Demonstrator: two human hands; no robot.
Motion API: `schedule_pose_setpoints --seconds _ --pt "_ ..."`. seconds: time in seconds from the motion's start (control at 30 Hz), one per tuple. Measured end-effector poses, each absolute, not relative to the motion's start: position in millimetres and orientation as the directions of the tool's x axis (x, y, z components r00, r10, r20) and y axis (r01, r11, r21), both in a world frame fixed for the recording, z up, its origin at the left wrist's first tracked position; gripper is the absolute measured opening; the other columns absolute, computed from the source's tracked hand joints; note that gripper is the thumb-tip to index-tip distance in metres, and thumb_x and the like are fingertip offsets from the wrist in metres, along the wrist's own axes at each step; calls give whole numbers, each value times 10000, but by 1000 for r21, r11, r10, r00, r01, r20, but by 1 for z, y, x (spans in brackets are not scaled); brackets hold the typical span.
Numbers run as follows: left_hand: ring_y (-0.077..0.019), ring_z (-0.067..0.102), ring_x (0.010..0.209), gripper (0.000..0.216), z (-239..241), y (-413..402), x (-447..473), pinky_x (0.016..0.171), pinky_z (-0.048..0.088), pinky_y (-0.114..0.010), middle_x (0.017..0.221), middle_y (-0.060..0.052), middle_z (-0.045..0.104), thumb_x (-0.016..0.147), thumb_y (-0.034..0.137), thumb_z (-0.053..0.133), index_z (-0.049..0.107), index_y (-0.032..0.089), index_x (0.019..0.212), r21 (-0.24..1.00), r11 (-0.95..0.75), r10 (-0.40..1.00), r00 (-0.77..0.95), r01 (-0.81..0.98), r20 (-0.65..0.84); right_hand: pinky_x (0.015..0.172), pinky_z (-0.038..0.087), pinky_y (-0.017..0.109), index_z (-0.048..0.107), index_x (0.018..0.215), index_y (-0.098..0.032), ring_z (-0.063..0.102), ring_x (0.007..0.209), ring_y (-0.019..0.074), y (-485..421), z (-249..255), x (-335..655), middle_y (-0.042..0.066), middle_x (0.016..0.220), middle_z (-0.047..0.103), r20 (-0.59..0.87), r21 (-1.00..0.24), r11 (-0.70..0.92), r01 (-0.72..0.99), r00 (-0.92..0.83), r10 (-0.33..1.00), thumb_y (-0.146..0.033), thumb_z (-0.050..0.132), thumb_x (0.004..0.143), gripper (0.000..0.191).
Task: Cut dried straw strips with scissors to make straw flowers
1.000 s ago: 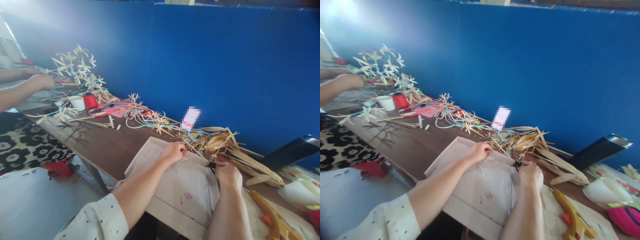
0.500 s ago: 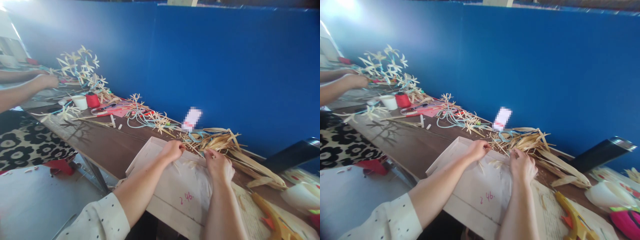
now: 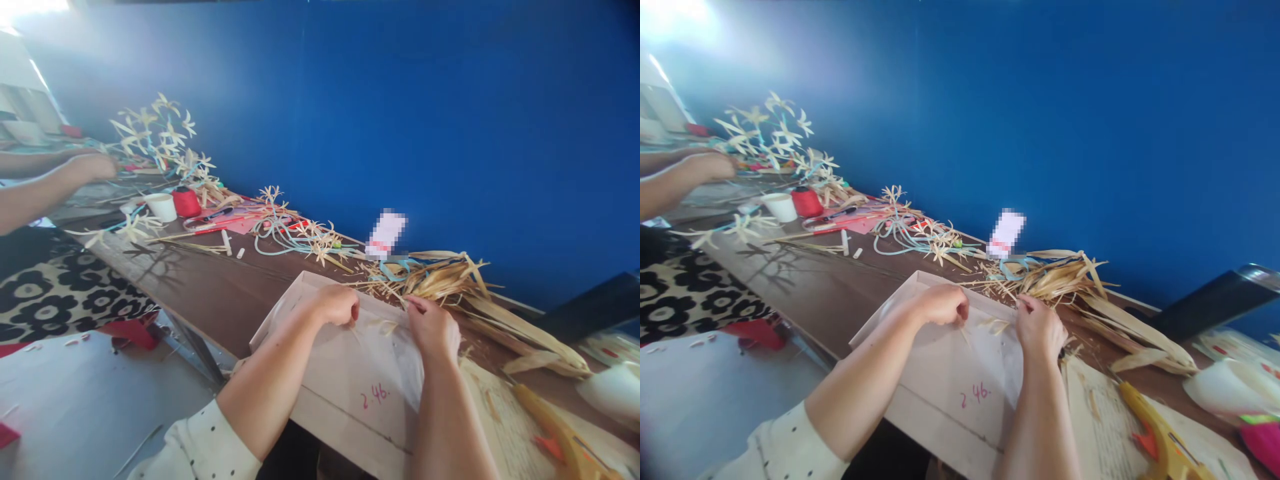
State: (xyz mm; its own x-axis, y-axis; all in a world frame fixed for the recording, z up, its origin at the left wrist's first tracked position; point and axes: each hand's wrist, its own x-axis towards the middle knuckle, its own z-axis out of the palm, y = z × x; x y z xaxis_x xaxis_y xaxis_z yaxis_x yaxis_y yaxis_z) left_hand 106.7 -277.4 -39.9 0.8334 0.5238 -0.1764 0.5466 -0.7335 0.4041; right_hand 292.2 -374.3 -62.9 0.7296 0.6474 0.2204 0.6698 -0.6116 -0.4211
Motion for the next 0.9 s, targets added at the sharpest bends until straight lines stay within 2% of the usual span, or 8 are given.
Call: schedule_pose_setpoints --seconds 0.13,0.23,0.3,0.37,0.47,0.57,0.73,0.9 --pt "-157 586 726 189 -42 -277 108 624 413 -217 810 -38 666 600 217 628 670 204 785 359 -768 507 846 531 -166 688 411 317 671 984 -247 592 774 230 -380 -58 290 62 858 673 355 -591 -487 643 750 559 -382 519 724 330" --pt "-164 585 721 148 -42 -278 110 631 414 -226 794 -55 666 616 216 618 665 184 752 348 -771 498 845 533 -192 685 438 319 655 1023 -190 595 729 214 -380 -58 282 81 815 667 414 -773 -253 582 765 493 -383 553 713 379" --pt "-168 585 726 129 -40 -279 110 635 413 -229 795 -62 666 625 208 614 659 175 742 357 -764 494 843 538 -212 646 460 309 627 1067 -179 596 732 200 -378 -58 275 81 824 658 370 -898 -34 438 794 482 -401 590 698 432" --pt "-169 584 733 117 -37 -280 110 634 411 -228 808 -63 666 634 188 608 652 170 740 379 -751 488 841 541 -234 598 466 279 613 1076 -197 593 751 179 -376 -58 269 64 850 644 277 -960 178 215 812 514 -396 638 672 451" --pt "-163 579 738 92 -34 -282 109 629 405 -221 825 -66 663 648 165 594 643 158 725 402 -745 466 847 532 -256 537 440 218 627 1023 -221 582 720 132 -375 -55 264 17 797 615 152 -928 360 -98 781 605 -311 696 637 402" --pt "-152 571 726 83 -34 -282 109 619 396 -212 831 -60 657 655 162 586 635 155 721 403 -748 456 850 527 -264 490 402 182 637 982 -208 545 630 87 -376 -50 263 -13 716 576 137 -861 438 -260 710 691 -225 698 634 354" --pt "-129 555 717 137 -40 -277 109 593 377 -194 838 -20 644 652 170 584 623 179 783 420 -757 431 866 500 -254 452 364 162 642 936 -188 487 560 54 -378 -44 260 -25 696 545 123 -827 429 -364 627 769 -186 706 608 334" --pt "-133 559 737 178 -43 -274 109 590 373 -194 873 -25 643 661 189 584 619 183 835 440 -748 425 868 496 -257 436 354 161 637 922 -192 467 541 51 -378 -43 257 -26 704 537 100 -833 394 -388 595 797 -180 696 605 323"
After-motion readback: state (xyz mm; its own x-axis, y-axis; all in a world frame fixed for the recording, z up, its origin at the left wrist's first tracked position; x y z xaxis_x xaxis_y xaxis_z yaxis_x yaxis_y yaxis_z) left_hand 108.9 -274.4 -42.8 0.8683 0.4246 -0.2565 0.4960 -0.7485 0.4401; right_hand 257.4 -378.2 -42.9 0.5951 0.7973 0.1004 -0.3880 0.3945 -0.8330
